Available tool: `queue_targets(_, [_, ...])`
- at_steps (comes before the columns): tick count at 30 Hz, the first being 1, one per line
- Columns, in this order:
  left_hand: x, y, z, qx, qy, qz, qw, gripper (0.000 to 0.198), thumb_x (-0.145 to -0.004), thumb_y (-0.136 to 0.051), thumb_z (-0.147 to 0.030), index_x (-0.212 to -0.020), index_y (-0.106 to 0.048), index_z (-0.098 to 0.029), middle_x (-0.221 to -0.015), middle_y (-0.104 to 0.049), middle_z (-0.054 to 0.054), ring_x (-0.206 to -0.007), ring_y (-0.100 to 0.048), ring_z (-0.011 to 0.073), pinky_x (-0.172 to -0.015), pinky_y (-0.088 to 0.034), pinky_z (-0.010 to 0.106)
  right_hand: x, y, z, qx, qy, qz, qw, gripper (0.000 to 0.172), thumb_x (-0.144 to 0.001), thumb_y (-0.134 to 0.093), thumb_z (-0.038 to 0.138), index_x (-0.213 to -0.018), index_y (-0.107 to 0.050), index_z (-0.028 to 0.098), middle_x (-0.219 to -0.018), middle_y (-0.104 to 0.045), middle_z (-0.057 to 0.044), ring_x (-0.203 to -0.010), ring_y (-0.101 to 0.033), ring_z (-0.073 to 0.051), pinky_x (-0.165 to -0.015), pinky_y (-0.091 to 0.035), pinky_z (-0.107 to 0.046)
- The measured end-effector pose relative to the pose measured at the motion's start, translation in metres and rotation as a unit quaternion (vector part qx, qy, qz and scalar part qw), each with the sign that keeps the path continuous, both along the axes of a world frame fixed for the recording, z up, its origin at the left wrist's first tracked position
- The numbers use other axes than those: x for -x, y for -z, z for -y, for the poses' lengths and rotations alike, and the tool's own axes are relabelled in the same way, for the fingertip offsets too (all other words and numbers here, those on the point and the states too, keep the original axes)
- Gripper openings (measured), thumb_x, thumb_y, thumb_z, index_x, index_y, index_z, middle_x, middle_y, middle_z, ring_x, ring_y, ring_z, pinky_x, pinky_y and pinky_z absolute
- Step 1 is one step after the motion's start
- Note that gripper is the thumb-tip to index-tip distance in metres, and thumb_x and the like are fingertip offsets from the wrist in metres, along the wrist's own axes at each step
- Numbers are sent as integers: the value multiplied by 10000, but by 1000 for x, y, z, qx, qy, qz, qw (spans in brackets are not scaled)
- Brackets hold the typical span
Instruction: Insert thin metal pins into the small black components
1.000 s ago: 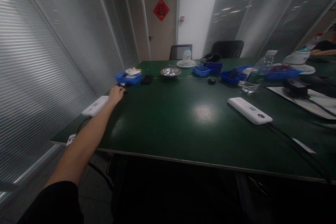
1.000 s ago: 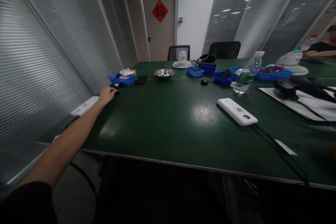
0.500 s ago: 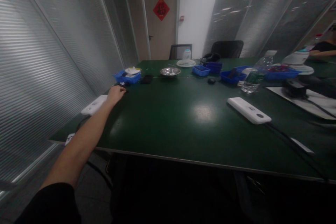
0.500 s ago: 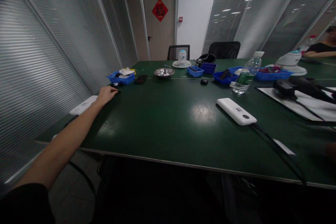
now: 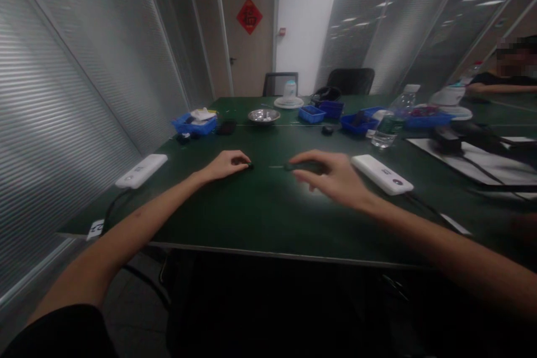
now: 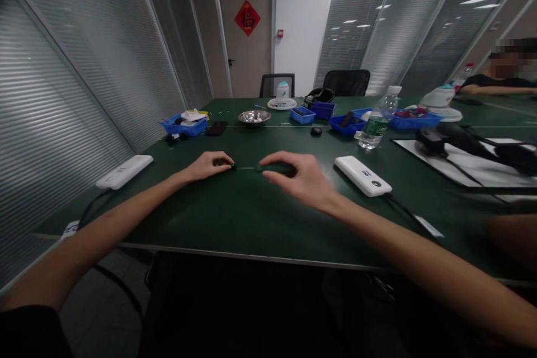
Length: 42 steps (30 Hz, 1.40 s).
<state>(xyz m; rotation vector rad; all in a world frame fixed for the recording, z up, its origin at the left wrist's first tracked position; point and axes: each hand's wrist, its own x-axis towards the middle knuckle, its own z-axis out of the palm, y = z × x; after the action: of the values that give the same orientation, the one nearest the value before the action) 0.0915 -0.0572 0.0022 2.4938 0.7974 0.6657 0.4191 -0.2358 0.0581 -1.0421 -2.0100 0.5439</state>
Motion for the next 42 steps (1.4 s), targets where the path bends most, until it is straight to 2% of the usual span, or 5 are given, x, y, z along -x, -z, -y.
queue_targets(8, [-31, -6, 44, 51, 80, -4, 995, 289, -962, -658, -381, -1153, -714, -172, -1033, -682, 70, -849, -605, 172, -739, -473, 288, 6, 48, -46, -54, -48, 164, 984, 375, -1054, -510, 364, -1344, -659, 180, -1240, -721, -118, -1075, -693, -239, -957, -542, -409])
queue_targets(23, [-32, -8, 48, 115, 118, 5, 986, 292, -1003, -626, -387, -1181, -724, -178, -1118, -715, 90, -988, -657, 209, -840, -495, 313, 8, 51, -39, -81, -52, 232, 968, 399, -1089, -430, 392, -1420, -571, 219, -1202, -664, -113, -977, -660, -229, -819, -534, -374])
queue_targets(29, [-37, -7, 52, 96, 115, 4, 989, 311, -997, -642, -394, -1201, -732, -177, -1083, -720, 89, -902, -644, 195, -766, -481, 297, 9, 50, -39, -81, -51, 243, 965, 386, -1086, -442, 380, -1417, -574, 231, -1157, -663, -100, -945, -657, -218, -791, -520, -342])
queue_targets(37, [-36, -7, 44, 135, 145, -2, 980, 294, -1033, -593, -352, -1254, -730, -214, -1167, -719, 78, -1085, -660, 210, -957, -493, 333, 9, 51, -38, -101, -44, 267, 958, 411, -1103, -400, 395, -1451, -549, 236, -1154, -651, -99, -912, -655, -209, -770, -515, -333])
queue_targets(42, [-40, -4, 52, 67, 138, 31, 988, 285, -1027, -603, -335, -1252, -732, -216, -1163, -689, 97, -1098, -641, 222, -980, -487, 356, 8, 53, -42, -72, -57, 208, 974, 384, -1097, -423, 399, -1414, -572, 240, -1247, -672, -99, -1085, -662, -237, -922, -529, -387])
